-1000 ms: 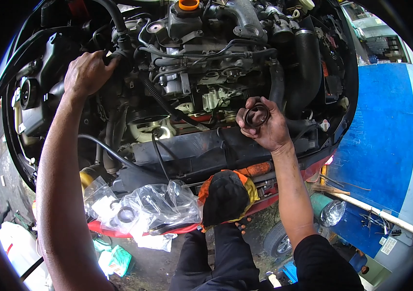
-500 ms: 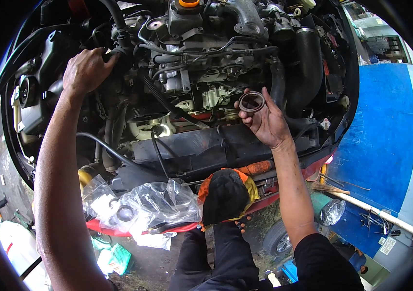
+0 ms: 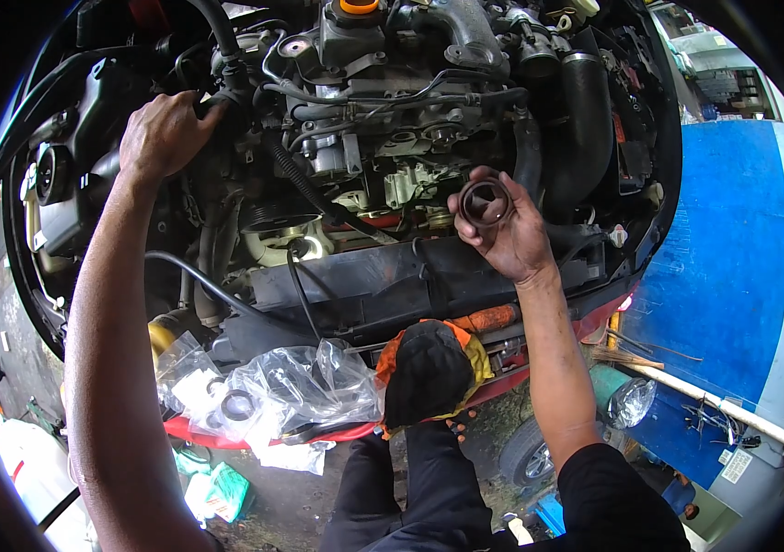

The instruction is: The recorder inspects and cleans mechanical engine parts, specifically seals and housings, before installing them.

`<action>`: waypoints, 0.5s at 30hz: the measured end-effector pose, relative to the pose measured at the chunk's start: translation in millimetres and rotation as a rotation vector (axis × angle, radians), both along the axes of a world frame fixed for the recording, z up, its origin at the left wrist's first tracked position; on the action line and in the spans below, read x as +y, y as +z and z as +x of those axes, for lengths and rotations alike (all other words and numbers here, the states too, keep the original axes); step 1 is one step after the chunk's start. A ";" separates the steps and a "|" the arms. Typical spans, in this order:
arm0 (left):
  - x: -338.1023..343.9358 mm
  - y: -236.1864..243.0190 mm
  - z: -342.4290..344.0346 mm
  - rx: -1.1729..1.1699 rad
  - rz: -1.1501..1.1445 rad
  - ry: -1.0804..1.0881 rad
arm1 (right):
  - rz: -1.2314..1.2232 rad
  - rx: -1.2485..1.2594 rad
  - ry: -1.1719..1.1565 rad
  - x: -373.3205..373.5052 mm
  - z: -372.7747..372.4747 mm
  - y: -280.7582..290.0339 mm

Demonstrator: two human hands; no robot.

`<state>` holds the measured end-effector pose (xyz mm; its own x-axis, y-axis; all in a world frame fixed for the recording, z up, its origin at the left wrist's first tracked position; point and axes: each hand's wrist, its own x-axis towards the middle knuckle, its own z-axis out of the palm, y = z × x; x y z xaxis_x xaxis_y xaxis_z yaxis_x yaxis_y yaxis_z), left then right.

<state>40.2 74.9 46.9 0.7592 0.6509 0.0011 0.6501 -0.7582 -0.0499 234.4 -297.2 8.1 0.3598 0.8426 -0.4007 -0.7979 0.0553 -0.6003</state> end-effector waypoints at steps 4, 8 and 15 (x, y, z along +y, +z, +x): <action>4.1 -1.0 4.6 0.073 -0.028 0.003 | 0.130 -0.040 0.117 -5.3 6.1 -2.1; 1.1 0.2 2.8 0.047 -0.022 0.007 | 0.144 -0.045 0.127 -5.3 5.2 -4.4; 1.6 1.1 2.8 0.062 -0.030 0.015 | 0.127 0.002 0.125 -2.2 3.5 1.0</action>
